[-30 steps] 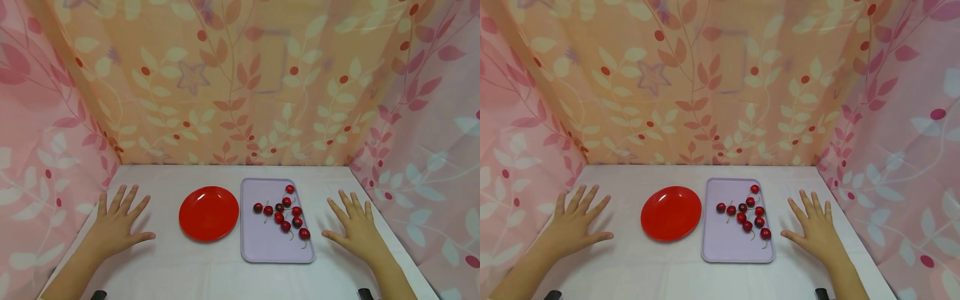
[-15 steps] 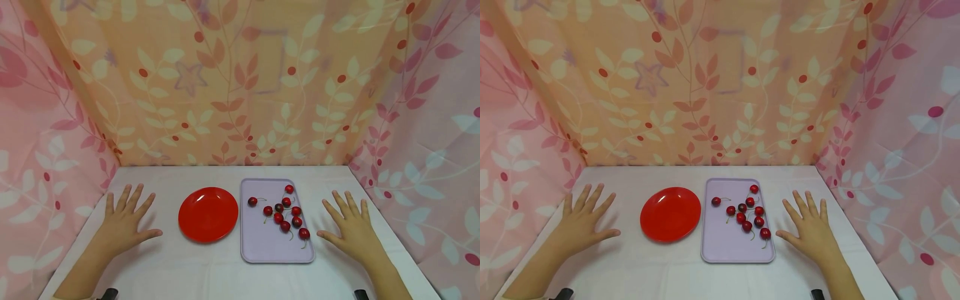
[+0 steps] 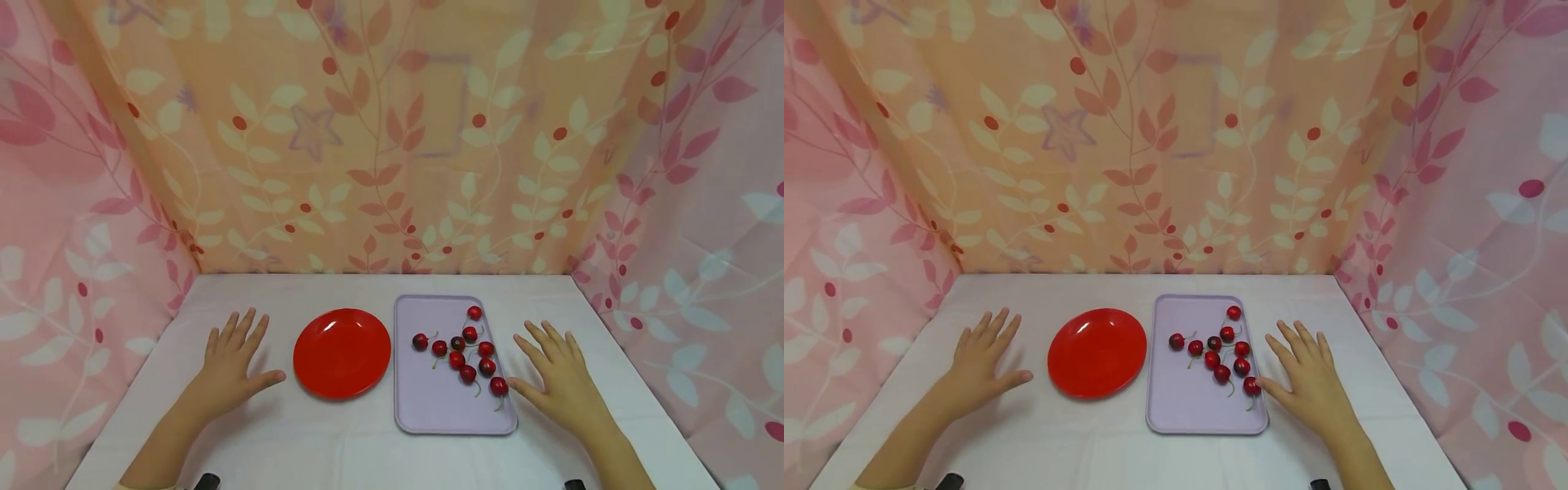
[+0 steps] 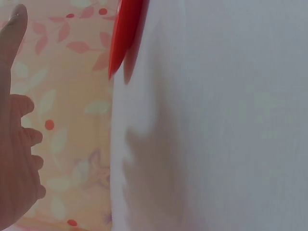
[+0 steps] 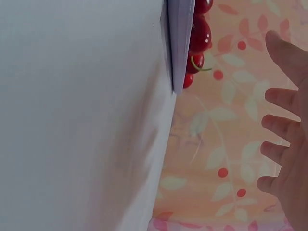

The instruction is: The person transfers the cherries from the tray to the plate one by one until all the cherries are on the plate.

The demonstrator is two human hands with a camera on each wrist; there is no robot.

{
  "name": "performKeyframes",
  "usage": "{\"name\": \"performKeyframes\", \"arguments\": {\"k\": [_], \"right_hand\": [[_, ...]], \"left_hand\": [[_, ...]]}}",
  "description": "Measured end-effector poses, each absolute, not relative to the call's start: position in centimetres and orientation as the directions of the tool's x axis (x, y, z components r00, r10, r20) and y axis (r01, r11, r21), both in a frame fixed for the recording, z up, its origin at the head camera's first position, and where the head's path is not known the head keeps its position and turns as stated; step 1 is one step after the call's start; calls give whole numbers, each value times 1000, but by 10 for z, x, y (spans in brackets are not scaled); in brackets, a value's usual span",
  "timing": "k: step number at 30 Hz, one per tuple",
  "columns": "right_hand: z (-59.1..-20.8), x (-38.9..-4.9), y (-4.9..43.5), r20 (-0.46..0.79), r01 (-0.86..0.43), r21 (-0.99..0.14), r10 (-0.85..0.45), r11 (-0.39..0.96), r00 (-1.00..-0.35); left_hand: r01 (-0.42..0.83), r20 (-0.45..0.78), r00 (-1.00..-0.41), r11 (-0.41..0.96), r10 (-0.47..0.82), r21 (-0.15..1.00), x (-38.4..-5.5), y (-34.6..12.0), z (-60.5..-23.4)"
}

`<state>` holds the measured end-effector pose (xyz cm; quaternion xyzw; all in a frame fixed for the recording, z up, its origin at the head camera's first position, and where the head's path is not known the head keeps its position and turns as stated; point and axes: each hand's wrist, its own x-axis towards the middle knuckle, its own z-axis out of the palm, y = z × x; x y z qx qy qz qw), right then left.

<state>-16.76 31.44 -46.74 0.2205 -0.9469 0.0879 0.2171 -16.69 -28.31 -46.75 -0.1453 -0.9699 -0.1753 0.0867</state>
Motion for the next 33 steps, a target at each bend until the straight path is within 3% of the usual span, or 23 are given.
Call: {"name": "performKeyframes", "arguments": {"k": [15,23,33], "right_hand": [[-470,-168,293,420,-426,-253,-298,869,-857],[-474,-167,282,405,-398,-301,-262,866,-876],[-475,-169,268,321,-360,-313,-259,879,-911]], "left_hand": [[228,134,-974,762,185,606,-168,-259,-479],[172,69,-983,724,170,667,-167,-254,-483],[170,80,-983,644,166,746,-169,-255,-494]]}}
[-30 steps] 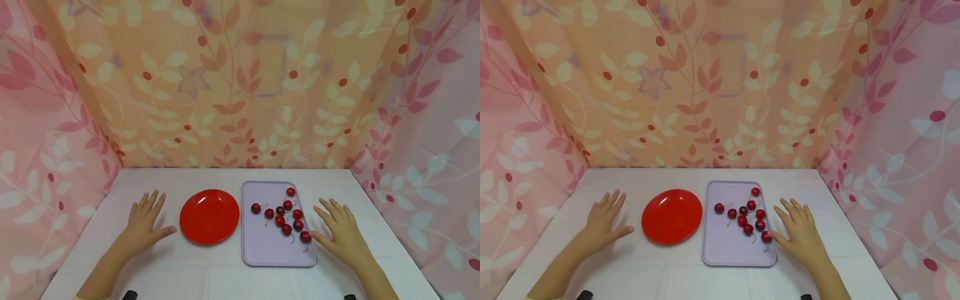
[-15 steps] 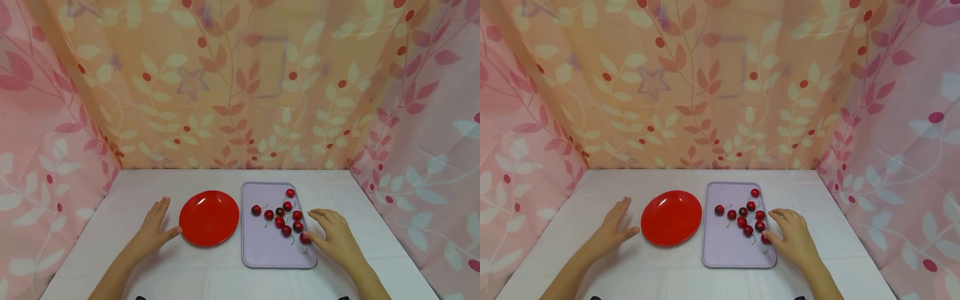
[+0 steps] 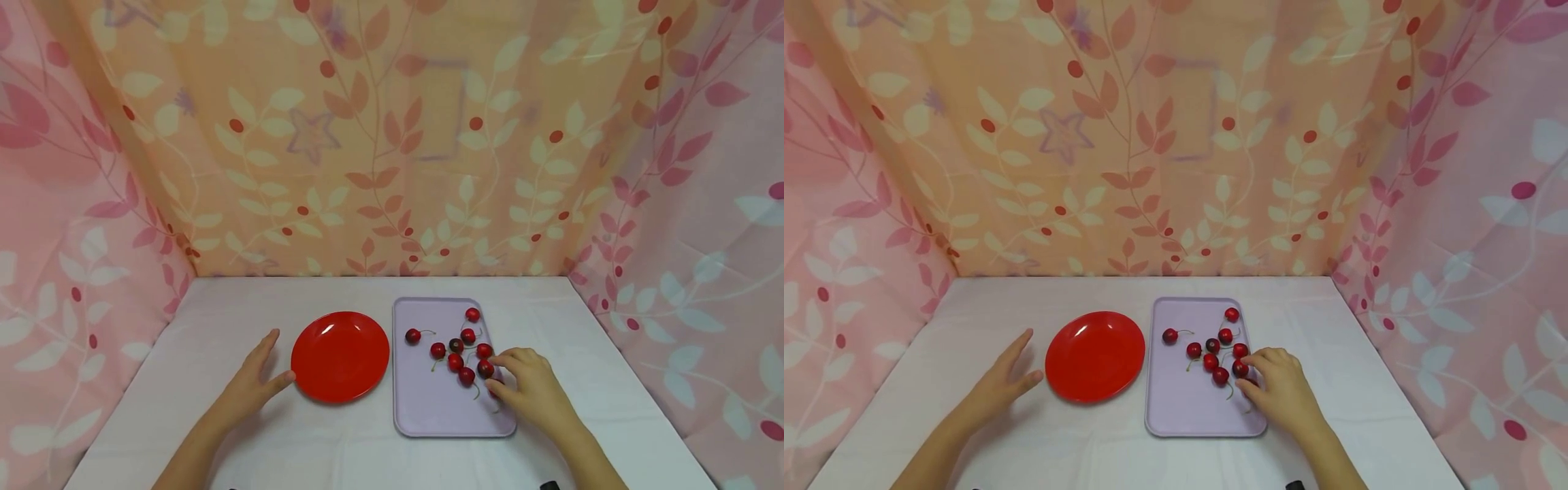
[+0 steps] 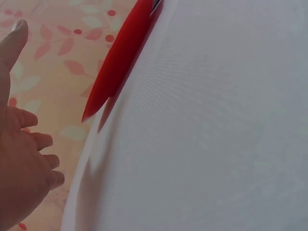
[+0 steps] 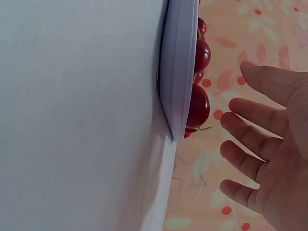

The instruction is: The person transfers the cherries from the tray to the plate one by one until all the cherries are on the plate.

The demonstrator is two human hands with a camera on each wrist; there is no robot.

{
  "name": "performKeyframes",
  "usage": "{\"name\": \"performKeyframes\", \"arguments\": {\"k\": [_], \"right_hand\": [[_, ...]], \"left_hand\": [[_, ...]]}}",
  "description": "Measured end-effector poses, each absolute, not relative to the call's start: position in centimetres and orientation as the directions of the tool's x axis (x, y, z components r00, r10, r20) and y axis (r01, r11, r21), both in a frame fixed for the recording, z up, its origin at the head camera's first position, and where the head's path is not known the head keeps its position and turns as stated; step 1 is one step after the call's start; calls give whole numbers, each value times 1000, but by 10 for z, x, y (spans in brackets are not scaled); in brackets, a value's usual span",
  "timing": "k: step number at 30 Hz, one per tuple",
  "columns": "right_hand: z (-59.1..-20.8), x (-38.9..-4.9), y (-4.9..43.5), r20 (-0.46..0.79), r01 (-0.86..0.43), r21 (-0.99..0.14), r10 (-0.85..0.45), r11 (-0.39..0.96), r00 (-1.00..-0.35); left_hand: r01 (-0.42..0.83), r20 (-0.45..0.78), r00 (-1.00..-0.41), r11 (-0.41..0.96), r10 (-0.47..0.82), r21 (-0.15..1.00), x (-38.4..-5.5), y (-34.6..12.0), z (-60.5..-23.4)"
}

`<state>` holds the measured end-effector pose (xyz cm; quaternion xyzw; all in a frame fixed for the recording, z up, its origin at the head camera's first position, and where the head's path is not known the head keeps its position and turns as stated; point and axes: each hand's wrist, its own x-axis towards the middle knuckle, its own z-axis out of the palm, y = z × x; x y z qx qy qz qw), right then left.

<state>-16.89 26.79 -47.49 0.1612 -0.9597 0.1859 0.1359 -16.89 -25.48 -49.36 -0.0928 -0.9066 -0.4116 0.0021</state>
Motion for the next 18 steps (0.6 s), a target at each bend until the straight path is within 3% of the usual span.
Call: {"name": "performKeyframes", "arguments": {"k": [10,18], "right_hand": [[-481,-169,262,336,-356,-320,-246,878,-909],[-486,-170,259,293,-310,-350,-211,884,-933]], "left_hand": [[124,40,-987,580,155,805,-171,-257,-509],[126,37,-987,602,158,789,-172,-255,-518]]}}
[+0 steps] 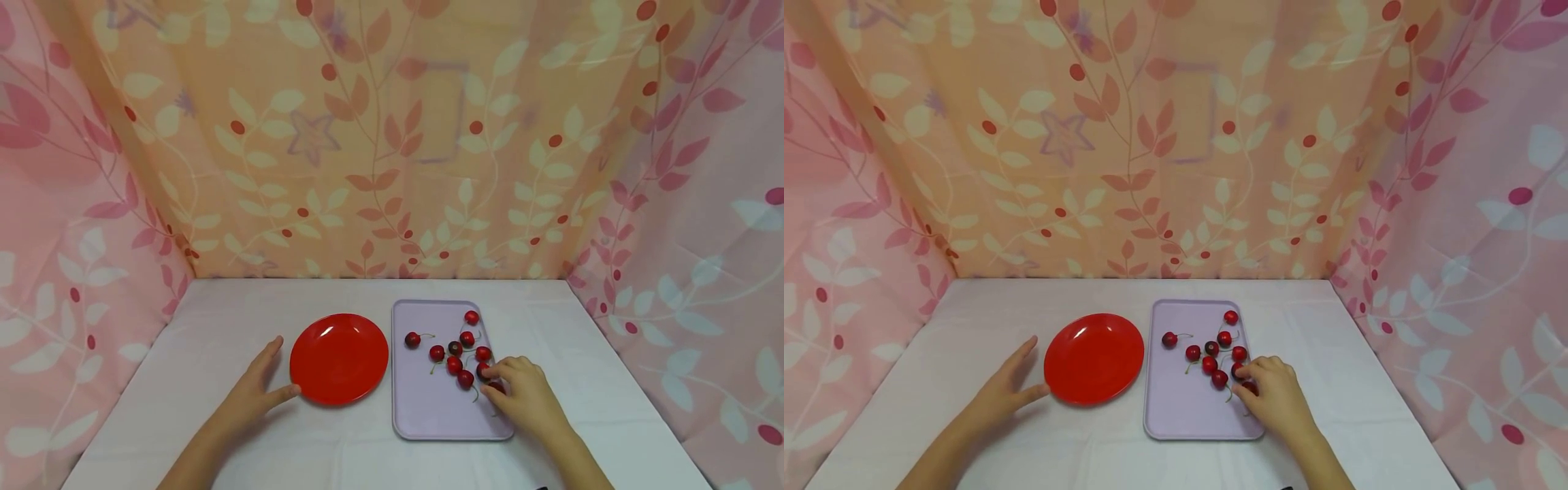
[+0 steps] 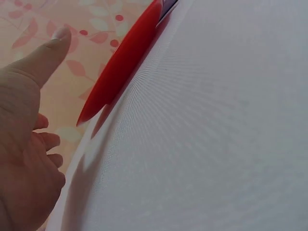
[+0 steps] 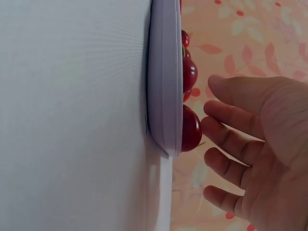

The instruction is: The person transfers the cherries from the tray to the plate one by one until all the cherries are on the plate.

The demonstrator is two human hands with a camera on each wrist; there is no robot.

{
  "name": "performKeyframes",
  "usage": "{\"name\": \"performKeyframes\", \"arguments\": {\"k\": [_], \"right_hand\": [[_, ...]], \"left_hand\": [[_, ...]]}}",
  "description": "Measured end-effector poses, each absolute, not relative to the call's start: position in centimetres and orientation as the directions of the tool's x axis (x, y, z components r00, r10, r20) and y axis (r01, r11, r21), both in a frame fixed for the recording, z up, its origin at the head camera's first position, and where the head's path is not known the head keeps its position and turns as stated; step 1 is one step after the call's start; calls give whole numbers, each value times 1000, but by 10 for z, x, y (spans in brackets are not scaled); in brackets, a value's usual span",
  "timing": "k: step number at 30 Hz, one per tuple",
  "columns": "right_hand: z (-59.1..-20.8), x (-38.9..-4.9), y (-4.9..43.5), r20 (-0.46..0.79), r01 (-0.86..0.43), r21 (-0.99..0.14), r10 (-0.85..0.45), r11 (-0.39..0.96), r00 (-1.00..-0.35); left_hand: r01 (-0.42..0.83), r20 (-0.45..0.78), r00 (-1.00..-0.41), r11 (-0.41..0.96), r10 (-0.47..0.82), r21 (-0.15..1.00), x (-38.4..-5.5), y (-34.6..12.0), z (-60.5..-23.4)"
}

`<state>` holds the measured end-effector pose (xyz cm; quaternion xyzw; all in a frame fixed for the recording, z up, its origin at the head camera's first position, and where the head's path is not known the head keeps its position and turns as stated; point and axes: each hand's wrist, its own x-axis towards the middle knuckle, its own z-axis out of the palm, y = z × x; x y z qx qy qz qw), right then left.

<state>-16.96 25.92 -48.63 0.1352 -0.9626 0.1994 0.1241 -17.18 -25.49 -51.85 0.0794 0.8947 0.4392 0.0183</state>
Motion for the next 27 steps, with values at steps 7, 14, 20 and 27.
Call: {"name": "performKeyframes", "arguments": {"k": [7,14,20,27], "right_hand": [[-485,-170,255,267,-260,-378,-165,888,-950],[-479,-174,247,207,-188,-487,-97,853,-974],[-484,-175,246,156,-137,-480,-69,867,-985],[-492,-176,249,134,-122,-431,-70,894,-988]], "left_hand": [[112,8,-986,618,168,778,-172,-253,-524],[88,-21,-986,633,163,769,-170,-251,-526],[77,-37,-986,637,163,767,-170,-250,-527],[91,-18,-987,650,159,755,-172,-251,-529]]}}
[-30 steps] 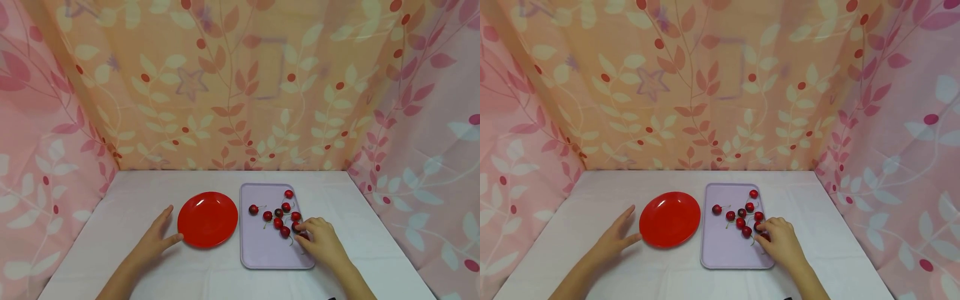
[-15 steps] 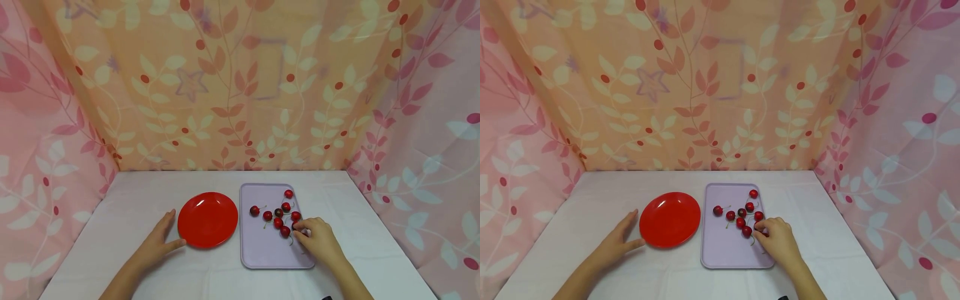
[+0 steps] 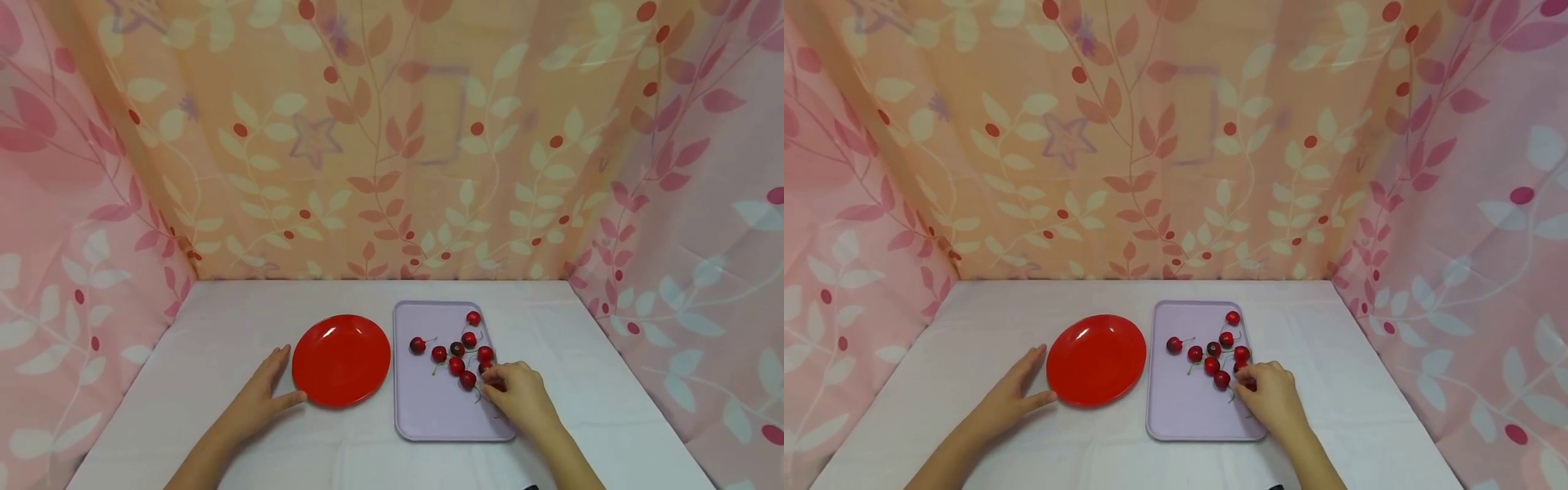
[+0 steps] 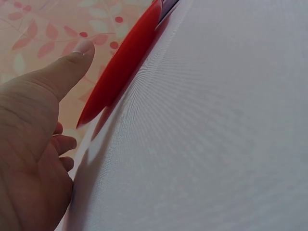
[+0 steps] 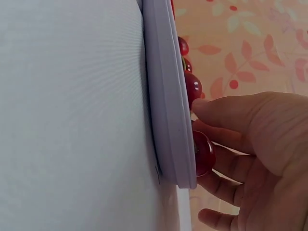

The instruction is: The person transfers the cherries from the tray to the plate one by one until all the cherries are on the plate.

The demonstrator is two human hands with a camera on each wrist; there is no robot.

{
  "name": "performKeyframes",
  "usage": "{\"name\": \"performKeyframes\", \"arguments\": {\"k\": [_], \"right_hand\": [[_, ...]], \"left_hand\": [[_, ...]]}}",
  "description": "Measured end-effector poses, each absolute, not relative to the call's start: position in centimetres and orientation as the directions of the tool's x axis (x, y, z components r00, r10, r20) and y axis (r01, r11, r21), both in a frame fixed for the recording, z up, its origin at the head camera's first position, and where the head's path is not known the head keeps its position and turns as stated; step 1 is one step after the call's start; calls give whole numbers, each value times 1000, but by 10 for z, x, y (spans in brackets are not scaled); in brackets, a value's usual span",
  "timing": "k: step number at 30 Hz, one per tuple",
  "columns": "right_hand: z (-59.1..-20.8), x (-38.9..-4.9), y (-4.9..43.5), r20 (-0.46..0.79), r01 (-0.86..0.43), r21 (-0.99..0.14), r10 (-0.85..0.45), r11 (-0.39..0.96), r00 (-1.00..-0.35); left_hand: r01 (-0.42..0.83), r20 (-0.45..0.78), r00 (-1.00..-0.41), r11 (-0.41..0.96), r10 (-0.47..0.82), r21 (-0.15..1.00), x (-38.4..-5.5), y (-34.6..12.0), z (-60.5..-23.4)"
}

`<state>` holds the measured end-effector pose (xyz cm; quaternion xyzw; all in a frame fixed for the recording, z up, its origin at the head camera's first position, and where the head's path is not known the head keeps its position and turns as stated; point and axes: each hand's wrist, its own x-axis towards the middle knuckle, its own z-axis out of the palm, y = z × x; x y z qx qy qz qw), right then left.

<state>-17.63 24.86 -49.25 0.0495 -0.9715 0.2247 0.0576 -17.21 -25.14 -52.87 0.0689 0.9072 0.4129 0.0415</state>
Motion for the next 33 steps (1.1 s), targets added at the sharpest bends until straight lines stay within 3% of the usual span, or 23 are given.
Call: {"name": "performKeyframes", "arguments": {"k": [14,33], "right_hand": [[-512,-181,245,201,-178,-314,-118,933,-972],[-513,-179,236,239,-181,-350,-99,919,-966]], "left_hand": [[70,-39,-988,660,149,748,-173,-250,-527],[83,-27,-988,679,150,730,-175,-248,-529]]}}
